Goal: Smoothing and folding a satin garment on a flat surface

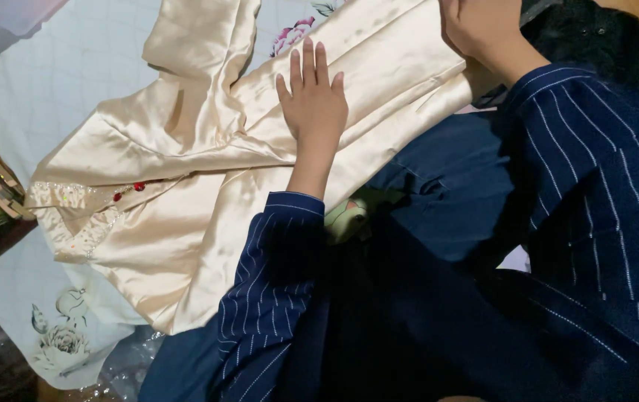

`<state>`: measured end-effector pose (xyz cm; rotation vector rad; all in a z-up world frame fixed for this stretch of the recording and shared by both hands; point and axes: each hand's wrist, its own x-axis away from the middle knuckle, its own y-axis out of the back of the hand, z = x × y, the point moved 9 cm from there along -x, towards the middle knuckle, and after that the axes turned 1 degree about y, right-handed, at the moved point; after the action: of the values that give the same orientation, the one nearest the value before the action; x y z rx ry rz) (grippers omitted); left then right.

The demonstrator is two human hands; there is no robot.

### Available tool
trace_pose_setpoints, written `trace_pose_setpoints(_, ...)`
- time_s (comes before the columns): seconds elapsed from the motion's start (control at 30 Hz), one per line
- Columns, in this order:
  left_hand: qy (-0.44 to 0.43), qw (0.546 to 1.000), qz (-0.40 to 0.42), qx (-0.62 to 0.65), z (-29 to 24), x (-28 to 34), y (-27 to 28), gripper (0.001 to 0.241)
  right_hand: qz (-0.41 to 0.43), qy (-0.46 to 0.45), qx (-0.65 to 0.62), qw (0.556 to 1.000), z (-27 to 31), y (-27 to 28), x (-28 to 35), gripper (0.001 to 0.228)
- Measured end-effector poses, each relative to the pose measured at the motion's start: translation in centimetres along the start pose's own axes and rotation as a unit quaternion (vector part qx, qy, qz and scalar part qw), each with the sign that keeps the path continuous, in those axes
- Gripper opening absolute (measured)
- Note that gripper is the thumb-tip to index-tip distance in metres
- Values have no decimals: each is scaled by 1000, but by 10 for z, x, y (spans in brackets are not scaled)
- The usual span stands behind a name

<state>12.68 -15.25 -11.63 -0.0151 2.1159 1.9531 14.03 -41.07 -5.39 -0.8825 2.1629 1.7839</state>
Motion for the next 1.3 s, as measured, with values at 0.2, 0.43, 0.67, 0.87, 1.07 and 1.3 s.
trace_pose_setpoints(0.2,-30,995,5,94,-45,-5,36,68,9,98,-233,968,92,71,-42,29)
trace_pose_setpoints(0.43,-27,976,-121,181,-43,6,12,58,85,162,-274,944,128,25,-30,52)
trace_pose_setpoints(0.67,-2,983,-136,125,-20,12,8,67,60,139,-217,964,92,28,-30,47)
trace_pose_setpoints(0.87,42,999,-13,-21,15,13,-13,84,57,72,-71,993,48,5,-10,34)
trace_pose_setpoints(1.07,43,998,46,10,37,11,-23,70,74,46,-154,984,57,32,-10,23)
trace_pose_setpoints(1.3,-3,996,-56,63,-12,16,21,63,98,32,-257,961,98,42,-34,17)
